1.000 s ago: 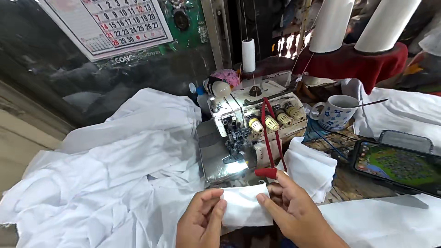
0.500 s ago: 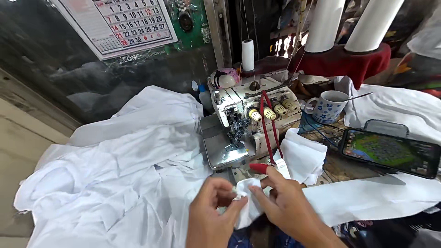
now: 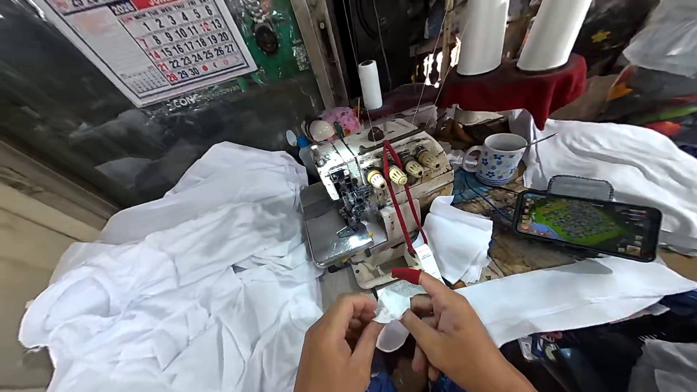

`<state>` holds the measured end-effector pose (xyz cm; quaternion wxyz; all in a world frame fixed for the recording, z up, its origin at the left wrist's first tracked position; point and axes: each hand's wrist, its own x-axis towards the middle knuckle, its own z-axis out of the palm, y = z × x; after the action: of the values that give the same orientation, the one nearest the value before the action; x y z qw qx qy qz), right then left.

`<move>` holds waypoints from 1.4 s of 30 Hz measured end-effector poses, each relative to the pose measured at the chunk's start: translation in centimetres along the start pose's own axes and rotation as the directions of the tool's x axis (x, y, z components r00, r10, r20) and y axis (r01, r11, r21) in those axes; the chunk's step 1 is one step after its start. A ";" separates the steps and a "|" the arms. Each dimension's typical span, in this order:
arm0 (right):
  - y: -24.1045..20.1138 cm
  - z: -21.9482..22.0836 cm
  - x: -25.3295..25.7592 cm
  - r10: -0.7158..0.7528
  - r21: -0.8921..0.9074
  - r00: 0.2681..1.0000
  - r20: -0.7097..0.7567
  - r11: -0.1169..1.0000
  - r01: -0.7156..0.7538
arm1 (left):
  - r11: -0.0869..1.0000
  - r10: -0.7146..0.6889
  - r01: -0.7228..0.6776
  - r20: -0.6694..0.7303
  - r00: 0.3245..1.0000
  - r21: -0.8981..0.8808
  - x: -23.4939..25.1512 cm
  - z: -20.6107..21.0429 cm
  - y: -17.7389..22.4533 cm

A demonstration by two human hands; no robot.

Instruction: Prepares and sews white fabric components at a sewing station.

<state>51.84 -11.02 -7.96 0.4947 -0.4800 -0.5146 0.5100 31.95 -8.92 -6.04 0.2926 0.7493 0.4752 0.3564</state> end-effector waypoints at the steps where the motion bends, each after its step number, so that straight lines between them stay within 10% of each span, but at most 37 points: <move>1: 0.0 0.2 -0.1 -0.017 0.020 0.999 -0.043 1.000 0.018 | 0.997 0.021 -0.019 -0.028 0.999 0.073 -0.3 0.2 0.1; 4: -0.2 0.7 -0.6 -0.033 0.125 0.991 -0.130 0.991 0.049 | 0.981 0.076 -0.056 -0.105 0.992 0.185 -1.7 1.5 1.1; 7: -0.1 1.2 -1.5 0.004 0.353 0.996 -0.091 0.935 0.028 | 0.962 -0.045 0.003 -0.147 0.988 -0.274 -3.0 3.5 1.2; 9: 0.2 2.0 -1.8 0.152 0.536 0.984 -0.089 0.840 -0.081 | 0.581 -0.315 0.225 0.040 0.948 -0.782 -3.3 3.5 1.6; 11: 0.4 2.4 -0.9 0.206 0.621 0.979 -0.007 0.768 -0.157 | 0.280 -0.346 0.245 0.140 0.928 -0.928 -3.3 3.0 1.2; 13: 0.9 2.3 0.8 0.172 0.565 0.983 0.068 0.805 -0.179 | 0.475 -0.192 0.088 -0.005 0.981 -0.876 -2.7 2.6 -0.3; 15: 1.1 2.0 1.6 0.095 0.405 0.996 0.006 0.910 -0.089 | 0.876 -0.061 -0.039 -0.192 0.979 -0.481 -1.7 1.1 -0.7; 17: 0.7 1.3 0.7 -0.022 0.272 0.997 -0.070 0.961 0.040 | 0.995 -0.005 -0.024 -0.285 0.958 -0.099 -1.1 -0.3 -0.8; 36: 1.0 1.9 -2.1 0.002 0.253 0.999 0.039 0.967 -0.012 | 0.958 0.280 -0.285 -0.113 0.953 -0.032 -4.1 0.4 -2.7; 42: -0.1 -0.8 -0.6 -0.236 0.175 0.892 0.386 0.968 0.180 | 0.936 0.280 -0.252 0.088 0.956 -0.245 -0.3 -1.6 -1.8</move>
<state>52.68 -11.55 -7.87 0.4607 -0.2721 -0.6185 0.5755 29.69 -8.38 -6.61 0.3552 0.7879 0.3058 0.3994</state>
